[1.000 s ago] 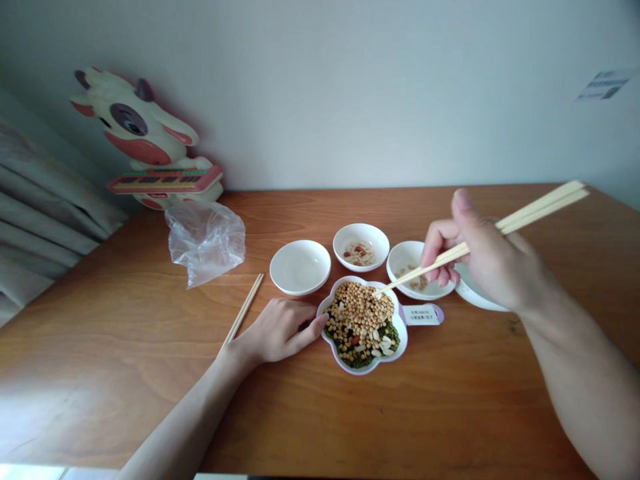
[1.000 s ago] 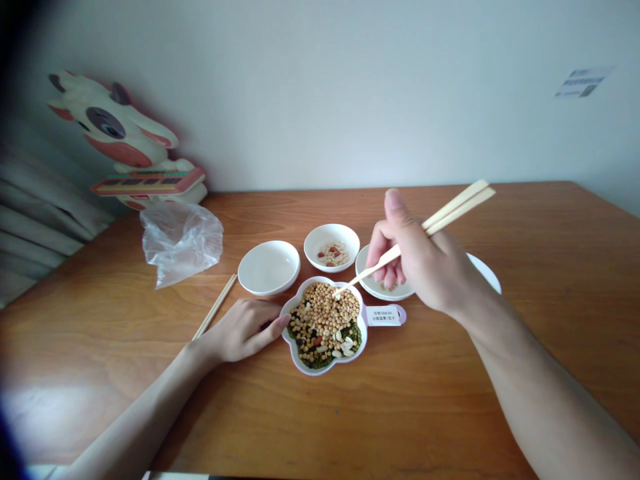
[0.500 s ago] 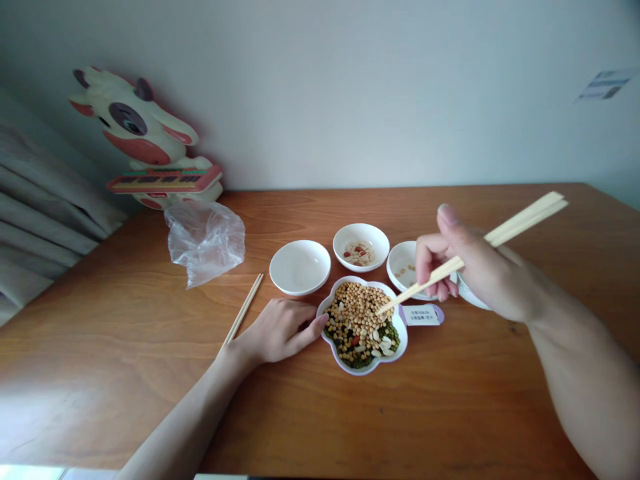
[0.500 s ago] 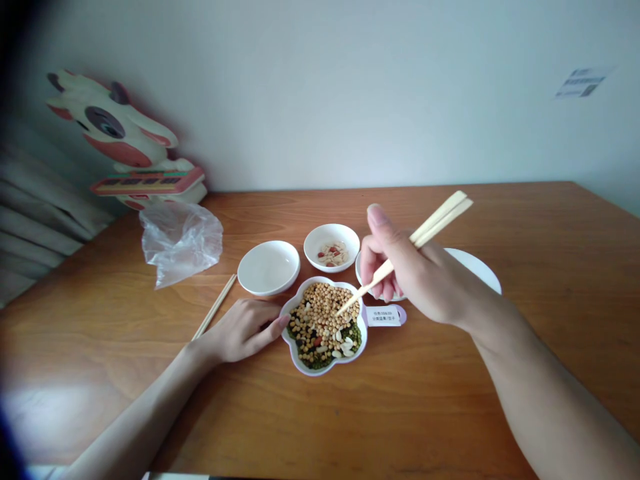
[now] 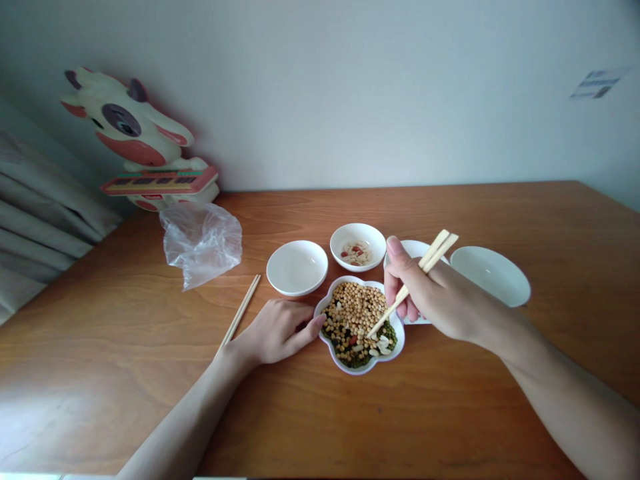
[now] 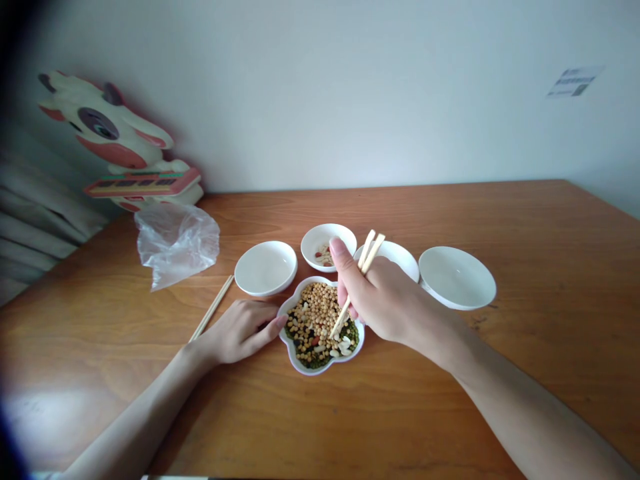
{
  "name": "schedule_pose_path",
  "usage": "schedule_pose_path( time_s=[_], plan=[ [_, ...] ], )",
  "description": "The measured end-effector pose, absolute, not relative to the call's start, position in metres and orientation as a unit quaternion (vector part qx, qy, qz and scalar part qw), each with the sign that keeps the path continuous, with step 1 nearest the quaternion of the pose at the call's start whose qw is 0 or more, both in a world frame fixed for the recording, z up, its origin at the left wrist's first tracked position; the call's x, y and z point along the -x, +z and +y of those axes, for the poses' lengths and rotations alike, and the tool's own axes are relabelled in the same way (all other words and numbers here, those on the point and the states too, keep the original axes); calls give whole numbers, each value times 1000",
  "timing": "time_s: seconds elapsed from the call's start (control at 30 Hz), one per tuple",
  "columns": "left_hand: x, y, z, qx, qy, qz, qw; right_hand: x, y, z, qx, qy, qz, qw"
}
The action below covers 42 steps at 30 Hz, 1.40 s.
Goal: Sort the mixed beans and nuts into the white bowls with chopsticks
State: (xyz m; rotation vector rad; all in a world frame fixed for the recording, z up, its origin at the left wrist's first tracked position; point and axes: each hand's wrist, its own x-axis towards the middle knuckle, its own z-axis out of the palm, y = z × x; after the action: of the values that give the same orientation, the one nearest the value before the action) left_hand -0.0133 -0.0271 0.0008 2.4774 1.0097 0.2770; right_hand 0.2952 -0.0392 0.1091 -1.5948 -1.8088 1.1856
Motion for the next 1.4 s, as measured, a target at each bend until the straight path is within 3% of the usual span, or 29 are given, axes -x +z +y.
schedule_pose_path(
  time_s=[0.3, 0.43, 0.57, 0.8, 0.97, 1.07, 1.4],
  plan=[
    [12, 2, -26, -896, 108, 366, 227, -301, 115, -35, 551, 419, -656, 300],
    [12, 2, -27, -900, 105, 361, 222, -313, 124, -25, 511, 421, -625, 414],
    [12, 2, -26, -900, 106, 359, 224, -324, 117, -5, 492, 341, -621, 506],
    [11, 4, -27, -900, 112, 354, 227, -332, 121, -2, 525, 346, -636, 447],
    [11, 5, -27, -900, 114, 355, 228, -326, 135, -25, 531, 463, -654, 275],
    [11, 5, -27, -894, 114, 364, 236, -315, 128, -35, 543, 459, -670, 214],
    [12, 3, -27, -899, 111, 355, 230, -293, 111, -42, 558, 423, -680, 217]
  ],
)
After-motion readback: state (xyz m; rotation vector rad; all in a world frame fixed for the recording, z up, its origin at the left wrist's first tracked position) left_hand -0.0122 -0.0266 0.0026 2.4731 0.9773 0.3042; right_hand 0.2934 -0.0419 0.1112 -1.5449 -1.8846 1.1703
